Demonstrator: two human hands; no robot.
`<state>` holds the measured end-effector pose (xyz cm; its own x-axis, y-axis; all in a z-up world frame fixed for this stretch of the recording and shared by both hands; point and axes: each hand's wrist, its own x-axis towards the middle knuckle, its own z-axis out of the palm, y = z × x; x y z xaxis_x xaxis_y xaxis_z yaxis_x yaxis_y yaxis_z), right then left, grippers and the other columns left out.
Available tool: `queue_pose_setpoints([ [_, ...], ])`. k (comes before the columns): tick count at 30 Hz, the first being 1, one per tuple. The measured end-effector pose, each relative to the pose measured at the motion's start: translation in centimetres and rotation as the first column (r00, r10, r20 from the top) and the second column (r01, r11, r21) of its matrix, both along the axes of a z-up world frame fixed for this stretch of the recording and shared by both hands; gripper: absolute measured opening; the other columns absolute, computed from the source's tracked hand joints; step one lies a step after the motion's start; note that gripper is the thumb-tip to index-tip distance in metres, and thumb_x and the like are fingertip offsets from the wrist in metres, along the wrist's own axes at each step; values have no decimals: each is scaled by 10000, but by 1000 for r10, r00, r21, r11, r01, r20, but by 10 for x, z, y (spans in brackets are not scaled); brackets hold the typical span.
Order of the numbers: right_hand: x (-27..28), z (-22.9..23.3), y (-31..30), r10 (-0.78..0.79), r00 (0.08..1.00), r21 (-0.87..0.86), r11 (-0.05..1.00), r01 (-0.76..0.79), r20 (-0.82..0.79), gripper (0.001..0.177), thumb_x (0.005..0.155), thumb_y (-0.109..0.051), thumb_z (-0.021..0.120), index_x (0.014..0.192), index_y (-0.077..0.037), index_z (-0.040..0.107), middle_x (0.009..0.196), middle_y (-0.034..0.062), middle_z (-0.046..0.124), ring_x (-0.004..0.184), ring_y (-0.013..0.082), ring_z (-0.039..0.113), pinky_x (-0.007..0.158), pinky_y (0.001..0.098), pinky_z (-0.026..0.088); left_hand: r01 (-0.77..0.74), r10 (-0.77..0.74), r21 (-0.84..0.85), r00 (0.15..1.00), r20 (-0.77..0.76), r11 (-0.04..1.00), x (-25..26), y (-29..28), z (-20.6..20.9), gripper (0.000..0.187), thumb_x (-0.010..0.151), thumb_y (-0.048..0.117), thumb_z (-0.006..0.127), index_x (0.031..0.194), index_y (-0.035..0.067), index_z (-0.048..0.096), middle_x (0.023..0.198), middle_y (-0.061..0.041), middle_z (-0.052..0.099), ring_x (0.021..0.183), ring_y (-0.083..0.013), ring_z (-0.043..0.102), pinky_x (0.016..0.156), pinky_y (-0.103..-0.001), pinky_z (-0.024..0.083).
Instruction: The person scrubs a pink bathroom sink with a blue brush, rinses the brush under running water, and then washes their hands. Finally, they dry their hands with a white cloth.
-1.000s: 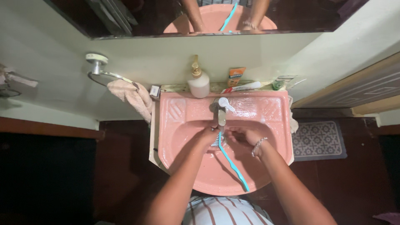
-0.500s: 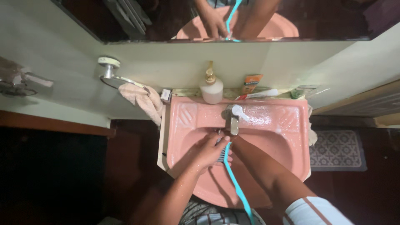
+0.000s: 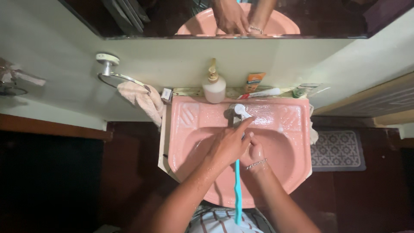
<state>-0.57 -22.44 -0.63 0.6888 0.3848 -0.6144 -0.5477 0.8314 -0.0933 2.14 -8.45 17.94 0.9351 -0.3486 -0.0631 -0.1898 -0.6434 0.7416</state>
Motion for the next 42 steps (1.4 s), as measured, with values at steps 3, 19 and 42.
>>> queue_pose_setpoints([
  [3, -7, 12, 7, -150, 988, -9, 989, 151, 33, 479, 1047, -361, 373, 1241, 12, 602, 1237, 217, 660, 1234, 359, 574, 1136, 529, 373, 63, -65, 98, 998, 19, 993, 6, -3, -13, 510, 963, 244, 572, 1466, 207, 499, 717, -219, 691, 678, -432, 686, 640, -543, 548],
  [19, -26, -20, -3, -325, 938, 208, 932, 296, 119, 528, 905, -135, 457, 1378, 88, 535, 1353, 204, 620, 1280, 304, 587, 1135, 427, 440, -23, -25, 330, 990, 142, 944, -5, 2, -36, 469, 920, 227, 650, 1376, 210, 540, 717, -205, 701, 686, -399, 723, 569, -510, 588],
  [42, -9, 30, 28, 398, 898, 580, 693, -429, 189, 343, 1155, -330, 461, 977, -78, 610, 603, -42, 508, 399, 72, 419, 356, 251, 260, 204, -38, 146, 694, -719, 968, -18, 23, -172, 352, 981, 414, 584, 1102, 106, 706, 918, -139, 763, 811, -311, 758, 720, -446, 609],
])
